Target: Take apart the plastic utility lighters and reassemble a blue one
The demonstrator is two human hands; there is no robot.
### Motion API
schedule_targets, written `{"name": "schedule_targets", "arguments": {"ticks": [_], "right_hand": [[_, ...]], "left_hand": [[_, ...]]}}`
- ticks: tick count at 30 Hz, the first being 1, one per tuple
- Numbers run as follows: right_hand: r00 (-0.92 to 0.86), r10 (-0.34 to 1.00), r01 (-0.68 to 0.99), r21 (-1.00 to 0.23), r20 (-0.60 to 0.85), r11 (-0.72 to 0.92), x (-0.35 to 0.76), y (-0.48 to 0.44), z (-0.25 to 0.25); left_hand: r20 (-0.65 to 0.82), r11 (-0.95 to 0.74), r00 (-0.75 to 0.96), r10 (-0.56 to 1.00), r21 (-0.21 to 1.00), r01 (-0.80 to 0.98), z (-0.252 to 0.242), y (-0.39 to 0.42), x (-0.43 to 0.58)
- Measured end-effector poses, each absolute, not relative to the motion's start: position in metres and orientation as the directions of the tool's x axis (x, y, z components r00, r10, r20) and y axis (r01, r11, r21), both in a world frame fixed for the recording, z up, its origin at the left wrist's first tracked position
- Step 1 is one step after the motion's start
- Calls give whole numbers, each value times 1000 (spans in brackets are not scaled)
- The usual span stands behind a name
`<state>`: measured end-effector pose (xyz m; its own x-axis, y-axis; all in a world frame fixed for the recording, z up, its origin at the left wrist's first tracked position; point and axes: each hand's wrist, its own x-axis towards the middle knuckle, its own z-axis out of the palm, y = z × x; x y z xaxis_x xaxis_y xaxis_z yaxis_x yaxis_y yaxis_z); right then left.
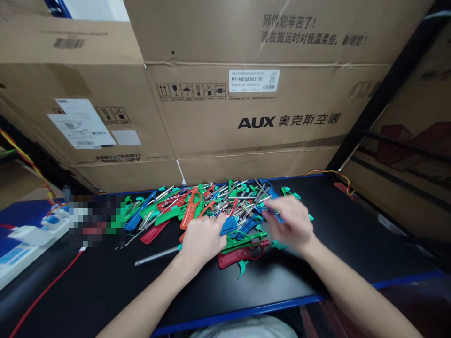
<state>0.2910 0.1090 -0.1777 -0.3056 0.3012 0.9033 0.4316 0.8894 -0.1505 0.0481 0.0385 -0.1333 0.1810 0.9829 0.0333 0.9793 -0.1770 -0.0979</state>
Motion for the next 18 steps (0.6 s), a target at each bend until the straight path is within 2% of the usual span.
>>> {"name": "schedule_targets", "arguments": {"ticks": [2, 3, 7, 9, 11, 15, 17, 18], "right_hand": [[-199, 385, 619, -189, 901, 762, 307, 144, -170], [-233, 474, 686, -201, 849, 699, 317, 160, -167], [-230, 813, 886, -231, 535, 403, 352, 204, -175], [-223, 886, 916, -223, 407, 333, 364, 213, -185], [-228, 905, 920, -225, 361, 321, 371, 217, -193], [-213, 889, 914, -238, 405, 327, 363, 212, -187], [-250, 839, 870, -269, 483, 414, 345, 198, -177], [-291, 787, 806, -304, 544, 508, 333, 188, -172]], "left_hand": [[50, -159, 165, 985, -106, 982, -134, 40, 47], [53, -151, 157, 986, -110, 982, -134, 40, 46], [61, -146, 153, 986, -107, 983, -134, 42, 43], [94, -157, 166, 982, -105, 982, -137, 44, 41], [133, -161, 173, 976, -99, 982, -140, 45, 38], [160, -155, 168, 973, -91, 984, -142, 46, 36], [138, -145, 158, 978, -102, 984, -139, 44, 38], [121, -136, 149, 981, -111, 985, -138, 43, 39]]}}
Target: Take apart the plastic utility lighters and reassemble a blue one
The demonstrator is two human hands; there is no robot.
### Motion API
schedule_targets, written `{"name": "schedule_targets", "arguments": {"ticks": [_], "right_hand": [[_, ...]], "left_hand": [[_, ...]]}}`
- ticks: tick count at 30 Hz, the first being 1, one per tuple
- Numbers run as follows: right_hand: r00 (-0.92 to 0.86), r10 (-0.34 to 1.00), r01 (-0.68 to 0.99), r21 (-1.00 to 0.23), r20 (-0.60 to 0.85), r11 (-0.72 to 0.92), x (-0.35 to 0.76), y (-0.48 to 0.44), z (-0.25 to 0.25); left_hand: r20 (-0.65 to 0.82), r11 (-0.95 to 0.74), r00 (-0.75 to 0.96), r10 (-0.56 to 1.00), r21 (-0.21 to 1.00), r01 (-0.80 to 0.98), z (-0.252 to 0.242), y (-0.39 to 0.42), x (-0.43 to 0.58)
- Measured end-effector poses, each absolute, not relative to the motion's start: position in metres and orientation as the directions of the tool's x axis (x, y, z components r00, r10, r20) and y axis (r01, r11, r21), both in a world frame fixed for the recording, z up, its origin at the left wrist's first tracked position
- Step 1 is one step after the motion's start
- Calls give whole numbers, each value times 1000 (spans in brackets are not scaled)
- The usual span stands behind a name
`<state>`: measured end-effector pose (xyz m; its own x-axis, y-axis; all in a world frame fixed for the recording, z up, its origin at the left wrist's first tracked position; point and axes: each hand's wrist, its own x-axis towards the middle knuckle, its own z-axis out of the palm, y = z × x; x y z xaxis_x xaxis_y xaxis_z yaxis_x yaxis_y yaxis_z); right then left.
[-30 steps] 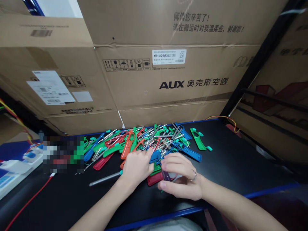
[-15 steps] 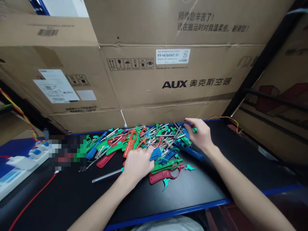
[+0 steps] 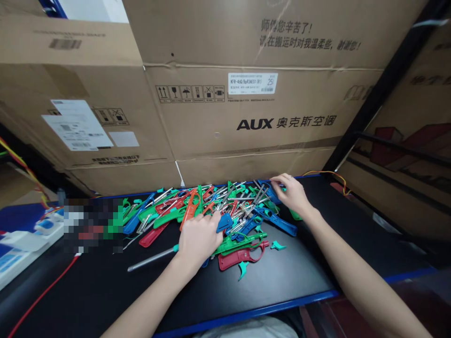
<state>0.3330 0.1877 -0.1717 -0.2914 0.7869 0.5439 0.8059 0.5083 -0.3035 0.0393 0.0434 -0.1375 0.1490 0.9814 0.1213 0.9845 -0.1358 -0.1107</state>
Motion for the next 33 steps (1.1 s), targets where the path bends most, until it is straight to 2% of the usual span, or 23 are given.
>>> {"name": "schedule_targets", "arguments": {"ticks": [3, 5, 7, 9, 11, 13, 14, 16, 18, 20, 23, 29, 33], "right_hand": [[-449, 615, 522, -369, 648, 769, 289, 144, -162], [-553, 561, 385, -408, 616, 827, 262, 114, -161], [-609, 576, 293, -521, 545, 802, 243, 92, -163], [-587, 664, 204, -709, 464, 675, 232, 82, -166], [-572, 758, 95, -893, 312, 440, 229, 81, -167], [-605, 781, 3, -981, 154, 196, 229, 84, -166], [-627, 772, -25, -993, 108, 118, 230, 85, -164], [-656, 749, -54, -996, 94, 77, 231, 85, -160], [-669, 731, -72, -991, 133, 114, 231, 84, -155], [-691, 709, -99, -990, 144, 104, 232, 81, -152], [-747, 661, -138, -989, 71, -49, 233, 78, -150], [-761, 636, -160, -912, -131, -379, 233, 77, -154], [-800, 563, -96, -883, -206, -459, 229, 79, -161]], "left_hand": [[67, -112, 122, 990, -137, 984, -134, 41, 44], [61, -110, 120, 991, -147, 983, -135, 39, 45], [94, -130, 147, 985, -159, 979, -138, 38, 44], [177, -200, 233, 956, -188, 962, -141, 38, 40], [317, -319, 388, 865, -248, 915, -142, 38, 37], [443, -454, 562, 699, -332, 827, -140, 38, 34], [486, -514, 634, 602, -371, 773, -138, 37, 34], [546, -616, 726, 418, -418, 668, -135, 35, 35], [604, -698, 749, 273, -411, 587, -135, 31, 39], [655, -765, 730, 195, -364, 531, -138, 28, 43], [706, -825, 694, 140, -305, 477, -145, 26, 49], [700, -857, 703, 128, -279, 434, -151, 25, 55], [711, -875, 696, 100, -271, 402, -152, 23, 60]]}}
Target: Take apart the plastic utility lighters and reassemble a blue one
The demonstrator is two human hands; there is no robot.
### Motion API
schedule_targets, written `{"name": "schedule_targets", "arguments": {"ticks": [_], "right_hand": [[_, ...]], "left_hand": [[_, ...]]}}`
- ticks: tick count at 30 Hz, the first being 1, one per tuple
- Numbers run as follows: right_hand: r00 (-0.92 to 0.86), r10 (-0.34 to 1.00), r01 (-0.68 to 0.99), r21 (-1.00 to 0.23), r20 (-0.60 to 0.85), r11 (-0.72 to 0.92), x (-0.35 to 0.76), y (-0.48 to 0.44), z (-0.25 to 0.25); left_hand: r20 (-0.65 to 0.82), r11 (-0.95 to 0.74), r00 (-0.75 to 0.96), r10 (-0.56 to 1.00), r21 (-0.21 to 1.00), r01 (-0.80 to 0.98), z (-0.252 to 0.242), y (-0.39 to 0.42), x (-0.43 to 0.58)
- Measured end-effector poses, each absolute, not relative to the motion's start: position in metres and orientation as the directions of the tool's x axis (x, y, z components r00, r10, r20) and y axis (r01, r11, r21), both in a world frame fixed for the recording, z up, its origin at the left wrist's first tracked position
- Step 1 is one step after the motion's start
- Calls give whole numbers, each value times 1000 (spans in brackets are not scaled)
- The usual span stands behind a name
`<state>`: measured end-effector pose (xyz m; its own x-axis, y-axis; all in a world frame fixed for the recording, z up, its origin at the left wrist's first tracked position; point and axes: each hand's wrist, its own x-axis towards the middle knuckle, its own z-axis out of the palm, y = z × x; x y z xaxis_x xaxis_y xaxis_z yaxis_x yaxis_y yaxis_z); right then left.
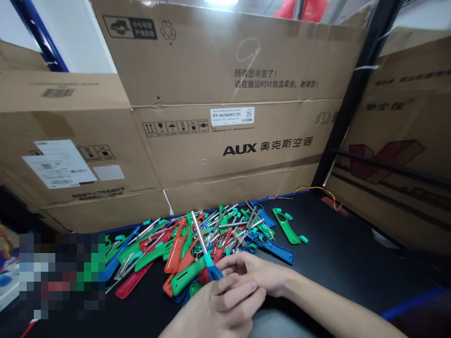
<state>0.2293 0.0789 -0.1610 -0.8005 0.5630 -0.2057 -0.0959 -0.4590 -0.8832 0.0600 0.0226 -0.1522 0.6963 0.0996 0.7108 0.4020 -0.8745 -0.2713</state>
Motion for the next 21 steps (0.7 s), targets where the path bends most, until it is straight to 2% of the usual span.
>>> {"name": "schedule_targets", "arguments": {"ticks": [2, 5, 7, 10, 15, 21], "right_hand": [[-794, 576, -117, -881, -194, -458, 228, 78, -163], [-719, 678, -241, -858, -157, -454, 227, 77, -162], [-625, 770, -360, -827, -131, -432, 229, 79, -159], [-489, 871, -492, -812, -40, -313, 234, 88, -153], [-365, 930, -523, -835, 38, -171, 243, 104, -148], [-369, 929, -536, -823, 30, -186, 241, 103, -152]], "left_hand": [[706, -865, 699, 109, -280, 417, -154, 23, 60], [713, -805, 678, 180, -290, 518, -156, 26, 56], [745, -752, 611, 268, -235, 616, -158, 30, 51], [770, -716, 519, 372, -118, 688, -156, 36, 43], [776, -801, 451, 441, 114, 587, -148, 39, 41], [825, -848, 401, 398, 164, 504, -151, 41, 48]]}}
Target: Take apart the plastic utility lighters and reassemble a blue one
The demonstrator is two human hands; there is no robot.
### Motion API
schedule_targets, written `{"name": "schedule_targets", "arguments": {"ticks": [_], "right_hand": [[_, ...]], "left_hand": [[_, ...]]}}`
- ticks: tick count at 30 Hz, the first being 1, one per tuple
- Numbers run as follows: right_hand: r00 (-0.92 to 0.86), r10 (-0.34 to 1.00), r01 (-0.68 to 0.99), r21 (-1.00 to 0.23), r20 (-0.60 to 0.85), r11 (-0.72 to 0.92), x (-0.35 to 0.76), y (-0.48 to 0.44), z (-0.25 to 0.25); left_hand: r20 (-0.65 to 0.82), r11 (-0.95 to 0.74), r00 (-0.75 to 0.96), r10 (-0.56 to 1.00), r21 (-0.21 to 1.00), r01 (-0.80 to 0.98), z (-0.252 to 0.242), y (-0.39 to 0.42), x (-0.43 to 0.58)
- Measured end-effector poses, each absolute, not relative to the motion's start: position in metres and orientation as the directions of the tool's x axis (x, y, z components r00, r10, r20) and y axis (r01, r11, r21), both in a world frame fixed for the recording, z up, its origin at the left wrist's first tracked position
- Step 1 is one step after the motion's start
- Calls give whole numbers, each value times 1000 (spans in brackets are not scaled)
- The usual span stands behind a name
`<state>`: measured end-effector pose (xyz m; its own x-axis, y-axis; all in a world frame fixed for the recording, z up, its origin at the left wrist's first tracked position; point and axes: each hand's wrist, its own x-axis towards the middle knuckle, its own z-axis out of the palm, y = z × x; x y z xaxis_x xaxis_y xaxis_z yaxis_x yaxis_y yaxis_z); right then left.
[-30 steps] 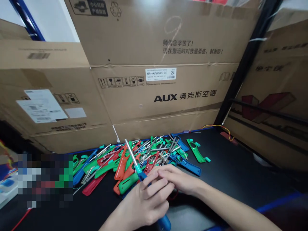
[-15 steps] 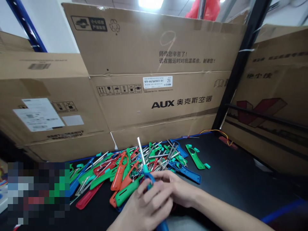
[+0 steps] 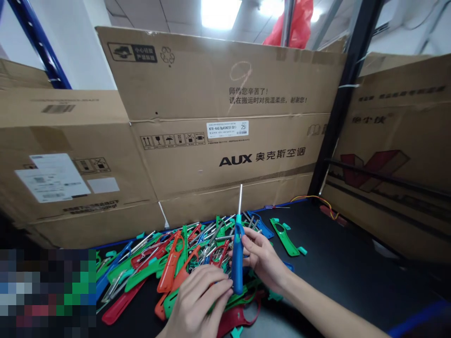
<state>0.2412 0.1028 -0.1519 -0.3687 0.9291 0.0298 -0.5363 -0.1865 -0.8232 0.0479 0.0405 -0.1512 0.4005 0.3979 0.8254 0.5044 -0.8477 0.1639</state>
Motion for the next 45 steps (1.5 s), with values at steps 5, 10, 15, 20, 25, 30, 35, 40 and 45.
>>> {"name": "schedule_targets", "arguments": {"ticks": [5, 10, 15, 20, 25, 30, 35, 40, 45], "right_hand": [[-353, 935, -526, -835, 38, -165, 239, 100, -149], [-362, 932, -504, -847, 32, -167, 238, 98, -149], [-369, 929, -496, -850, 22, -177, 237, 98, -152], [-364, 931, -489, -854, 18, -175, 235, 97, -151], [-353, 935, -477, -866, 36, -147, 234, 96, -152], [-379, 923, -469, -873, 62, -134, 234, 95, -156], [-402, 904, -462, -884, 145, -64, 236, 95, -161], [-409, 887, -475, -880, 213, -8, 243, 93, -163], [-406, 878, -462, -886, 254, 43, 248, 92, -167]], "left_hand": [[831, -842, 370, 415, 197, 501, -157, 42, 46], [831, -861, 410, 377, 150, 487, -157, 42, 46], [813, -859, 464, 351, 82, 505, -153, 41, 47], [757, -832, 499, 422, 105, 545, -151, 41, 48], [719, -808, 528, 451, 77, 584, -152, 41, 48], [705, -773, 541, 459, 17, 635, -160, 43, 49], [759, -761, 486, 433, 19, 649, -172, 46, 50], [715, -740, 526, 461, -18, 673, -165, 43, 49], [727, -715, 503, 467, -24, 699, -161, 43, 51]]}}
